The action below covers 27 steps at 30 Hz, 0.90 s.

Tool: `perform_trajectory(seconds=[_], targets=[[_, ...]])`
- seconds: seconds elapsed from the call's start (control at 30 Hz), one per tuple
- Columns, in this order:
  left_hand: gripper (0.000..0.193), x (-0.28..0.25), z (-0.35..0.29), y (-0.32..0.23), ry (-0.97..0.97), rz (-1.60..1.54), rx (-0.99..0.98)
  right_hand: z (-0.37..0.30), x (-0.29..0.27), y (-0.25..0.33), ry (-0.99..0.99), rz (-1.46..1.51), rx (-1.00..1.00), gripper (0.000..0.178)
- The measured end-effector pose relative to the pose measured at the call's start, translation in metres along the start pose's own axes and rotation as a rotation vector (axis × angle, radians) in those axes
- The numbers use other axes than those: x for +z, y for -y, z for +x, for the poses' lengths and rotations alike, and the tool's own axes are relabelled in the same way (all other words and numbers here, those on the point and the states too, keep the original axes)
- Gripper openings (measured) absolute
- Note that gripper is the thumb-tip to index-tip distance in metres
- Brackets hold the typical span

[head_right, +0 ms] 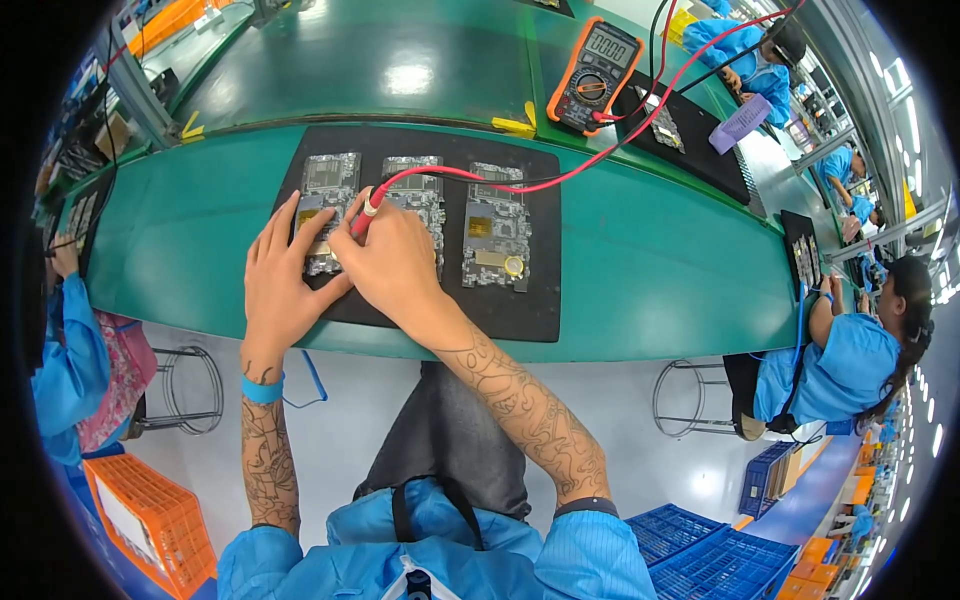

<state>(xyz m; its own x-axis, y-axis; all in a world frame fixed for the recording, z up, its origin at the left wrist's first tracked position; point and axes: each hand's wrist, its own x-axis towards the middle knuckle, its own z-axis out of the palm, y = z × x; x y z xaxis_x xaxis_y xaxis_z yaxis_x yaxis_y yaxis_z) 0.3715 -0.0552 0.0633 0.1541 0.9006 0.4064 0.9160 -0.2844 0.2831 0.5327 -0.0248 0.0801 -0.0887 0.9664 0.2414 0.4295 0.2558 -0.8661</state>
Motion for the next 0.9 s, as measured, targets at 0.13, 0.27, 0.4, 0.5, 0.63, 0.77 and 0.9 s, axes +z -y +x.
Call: perform_trajectory(seconds=[0.13, 0.27, 0.4, 0.5, 0.63, 0.77, 0.9], targets=[[0.069, -0.0008, -0.0002, -0.0002, 0.004, 0.003, -0.008, 0.0002, -0.0007, 0.0004, 0.010, 0.024, -0.007, 0.016], [0.069, 0.0002, -0.0004, -0.0001, 0.005, 0.000, -0.001, -0.0013, 0.0004, -0.0009, -0.001, 0.009, -0.008, 0.016], [0.070, -0.0013, -0.0006, 0.0008, -0.002, 0.003, -0.001, -0.0020, 0.0017, 0.0008, -0.009, 0.015, -0.026, 0.016], [0.071, -0.0001, -0.0001, 0.0011, -0.001, 0.006, 0.002, -0.0023, 0.0019, 0.0005, -0.023, 0.012, -0.048, 0.016], [0.073, -0.0012, -0.0003, 0.0001, 0.005, 0.006, 0.008, -0.0021, 0.0025, -0.0015, -0.010, 0.002, -0.030, 0.016], [0.073, 0.0000, -0.0004, 0.0003, 0.002, -0.004, 0.010, -0.0026, 0.0033, -0.0027, -0.013, 0.003, -0.031, 0.015], [0.072, 0.0004, -0.0004, 0.0011, 0.001, -0.004, 0.008, -0.0029, 0.0035, -0.0033, -0.020, -0.008, -0.047, 0.015]])
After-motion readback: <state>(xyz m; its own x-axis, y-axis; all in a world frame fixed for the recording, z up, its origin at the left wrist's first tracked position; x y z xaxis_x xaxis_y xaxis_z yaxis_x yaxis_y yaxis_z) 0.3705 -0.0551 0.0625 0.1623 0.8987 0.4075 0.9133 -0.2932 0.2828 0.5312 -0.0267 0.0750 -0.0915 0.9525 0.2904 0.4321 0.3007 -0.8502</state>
